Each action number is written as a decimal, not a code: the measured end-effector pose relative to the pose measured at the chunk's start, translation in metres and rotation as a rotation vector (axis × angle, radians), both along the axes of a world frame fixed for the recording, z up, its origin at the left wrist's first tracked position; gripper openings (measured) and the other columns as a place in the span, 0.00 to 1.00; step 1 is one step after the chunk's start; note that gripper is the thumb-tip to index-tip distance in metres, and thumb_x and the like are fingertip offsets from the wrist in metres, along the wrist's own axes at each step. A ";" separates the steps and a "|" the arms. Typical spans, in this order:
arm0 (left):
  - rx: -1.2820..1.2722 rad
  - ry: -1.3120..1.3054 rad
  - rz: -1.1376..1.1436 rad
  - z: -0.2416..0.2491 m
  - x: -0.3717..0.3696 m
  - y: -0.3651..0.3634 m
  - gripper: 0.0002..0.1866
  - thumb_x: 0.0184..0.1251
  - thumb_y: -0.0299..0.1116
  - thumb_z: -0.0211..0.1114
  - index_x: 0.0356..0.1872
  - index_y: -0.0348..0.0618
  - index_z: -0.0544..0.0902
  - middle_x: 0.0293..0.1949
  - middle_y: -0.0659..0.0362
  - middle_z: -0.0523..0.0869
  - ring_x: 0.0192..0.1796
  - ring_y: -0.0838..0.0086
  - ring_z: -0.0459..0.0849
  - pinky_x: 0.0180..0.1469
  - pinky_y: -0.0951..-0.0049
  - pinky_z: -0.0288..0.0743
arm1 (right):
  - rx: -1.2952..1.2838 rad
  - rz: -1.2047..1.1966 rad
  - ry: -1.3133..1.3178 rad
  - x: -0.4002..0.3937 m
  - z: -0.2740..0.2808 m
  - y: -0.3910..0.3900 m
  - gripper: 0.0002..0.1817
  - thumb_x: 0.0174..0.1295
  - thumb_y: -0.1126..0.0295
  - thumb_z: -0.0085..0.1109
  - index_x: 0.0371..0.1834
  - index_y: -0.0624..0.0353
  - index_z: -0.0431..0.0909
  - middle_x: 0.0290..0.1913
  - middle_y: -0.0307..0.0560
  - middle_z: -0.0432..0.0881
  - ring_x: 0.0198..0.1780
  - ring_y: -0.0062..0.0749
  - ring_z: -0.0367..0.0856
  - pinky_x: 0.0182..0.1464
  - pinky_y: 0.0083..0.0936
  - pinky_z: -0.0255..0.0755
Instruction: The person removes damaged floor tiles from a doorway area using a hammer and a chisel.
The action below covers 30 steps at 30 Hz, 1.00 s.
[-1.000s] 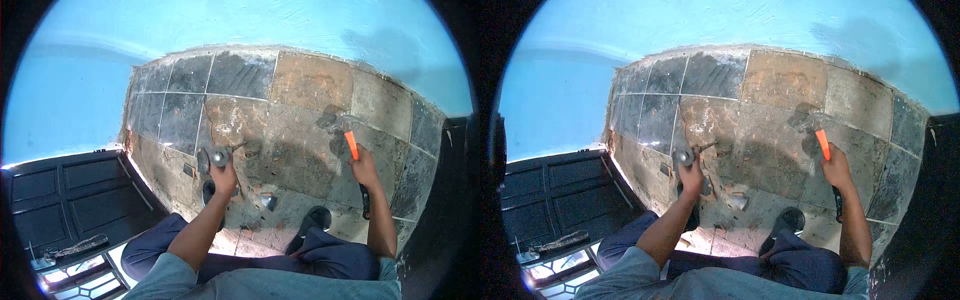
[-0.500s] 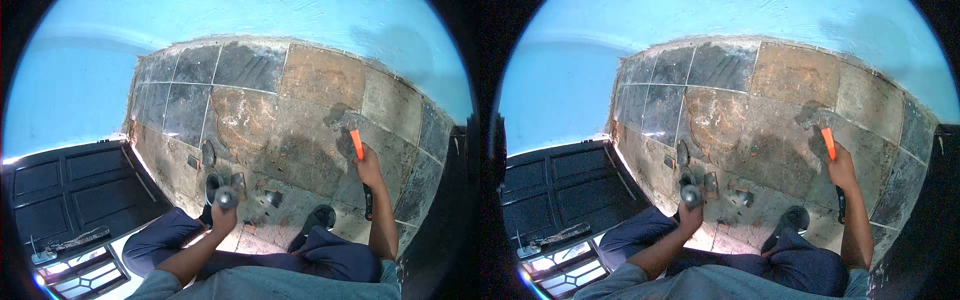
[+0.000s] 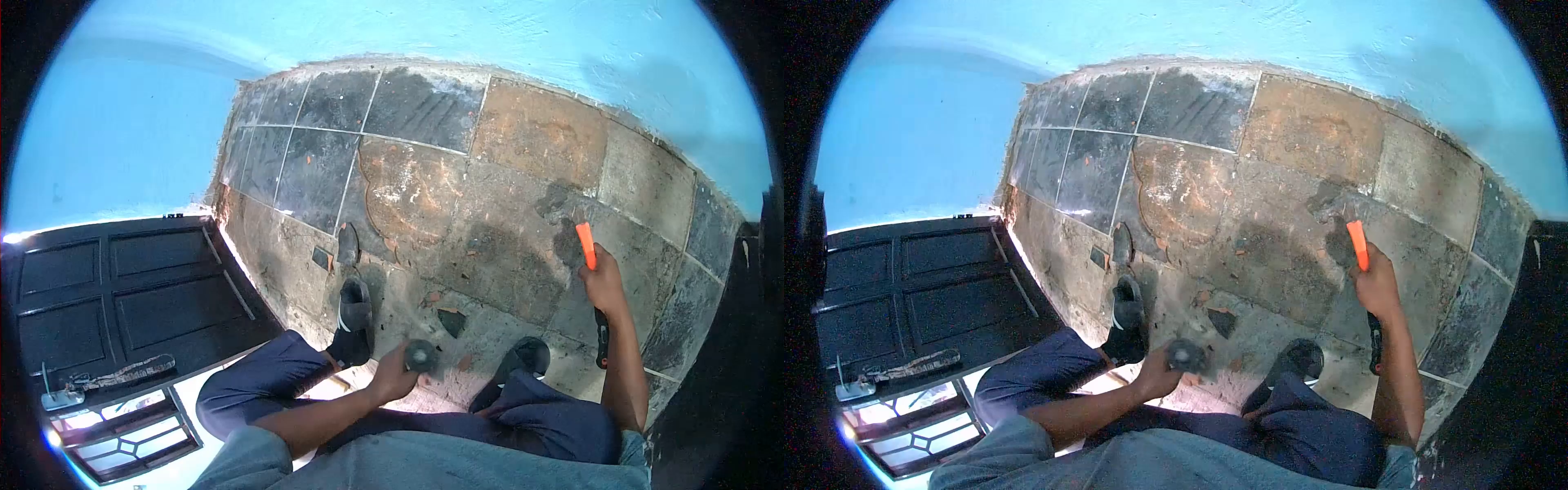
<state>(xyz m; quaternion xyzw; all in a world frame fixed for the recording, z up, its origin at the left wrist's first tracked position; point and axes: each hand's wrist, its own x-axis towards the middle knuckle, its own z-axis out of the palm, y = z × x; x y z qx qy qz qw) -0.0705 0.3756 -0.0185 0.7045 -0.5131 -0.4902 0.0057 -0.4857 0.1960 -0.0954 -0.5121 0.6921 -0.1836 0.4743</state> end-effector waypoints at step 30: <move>-0.354 -0.191 -0.596 -0.064 -0.060 -0.116 0.25 0.53 0.33 0.70 0.55 0.44 0.79 0.49 0.48 0.82 0.57 0.48 0.79 0.61 0.50 0.72 | 0.071 -0.079 -0.005 0.006 -0.014 0.080 0.12 0.54 0.81 0.59 0.42 0.64 0.72 0.28 0.45 0.71 0.27 0.35 0.76 0.32 0.35 0.72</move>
